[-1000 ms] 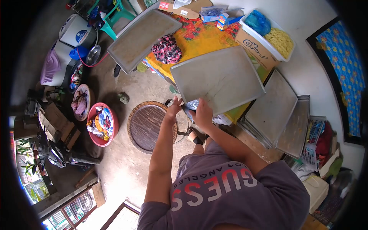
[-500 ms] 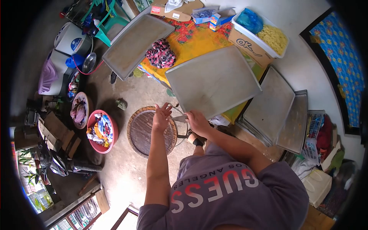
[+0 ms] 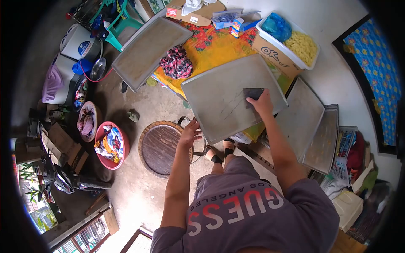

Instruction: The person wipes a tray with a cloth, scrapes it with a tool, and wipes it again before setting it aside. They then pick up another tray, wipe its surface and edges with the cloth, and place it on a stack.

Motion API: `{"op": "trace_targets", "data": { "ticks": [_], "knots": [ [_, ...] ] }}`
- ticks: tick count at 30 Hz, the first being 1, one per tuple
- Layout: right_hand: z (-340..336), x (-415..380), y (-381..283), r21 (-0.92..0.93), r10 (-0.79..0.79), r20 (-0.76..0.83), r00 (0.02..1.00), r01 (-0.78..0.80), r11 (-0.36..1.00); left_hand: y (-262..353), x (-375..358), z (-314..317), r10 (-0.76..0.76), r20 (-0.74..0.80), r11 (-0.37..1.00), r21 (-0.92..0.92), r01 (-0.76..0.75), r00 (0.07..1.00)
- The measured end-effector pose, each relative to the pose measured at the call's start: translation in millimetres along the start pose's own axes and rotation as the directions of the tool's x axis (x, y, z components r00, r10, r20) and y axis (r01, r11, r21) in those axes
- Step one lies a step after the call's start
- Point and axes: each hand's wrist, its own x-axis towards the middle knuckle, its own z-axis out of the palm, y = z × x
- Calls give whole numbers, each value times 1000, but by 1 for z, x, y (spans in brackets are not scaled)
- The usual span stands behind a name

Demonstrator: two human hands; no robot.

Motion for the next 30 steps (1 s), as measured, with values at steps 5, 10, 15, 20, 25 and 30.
{"op": "trace_targets", "data": {
  "ticks": [5, 10, 15, 20, 25, 30],
  "knots": [
    [24, 25, -17, -13, -62, 126, 990, 64, 998, -8, 8, 4, 10, 3, 995, -96, -10, 1000],
    [76, -21, -72, -154, -328, 201, 923, 360, 920, -2, 6, 7, 1, 19, 992, -127, 2, 1000],
    [55, 18, -76, -144, -184, 183, 966, 212, 967, -1, 5, 8, -14, -2, 991, -136, 14, 1000],
    [89, -57, -95, -162, -416, 180, 891, 444, 881, 0, 5, 7, -16, 1, 993, -116, 16, 1000],
    [88, -35, -91, -68, -288, 171, 942, 303, 951, -11, 13, 0, 8, 44, 989, -145, -1, 999],
    [100, -94, -101, 47, -392, 295, 871, 397, 917, -10, 12, -4, 0, 82, 971, -239, 20, 997]
  ]
}}
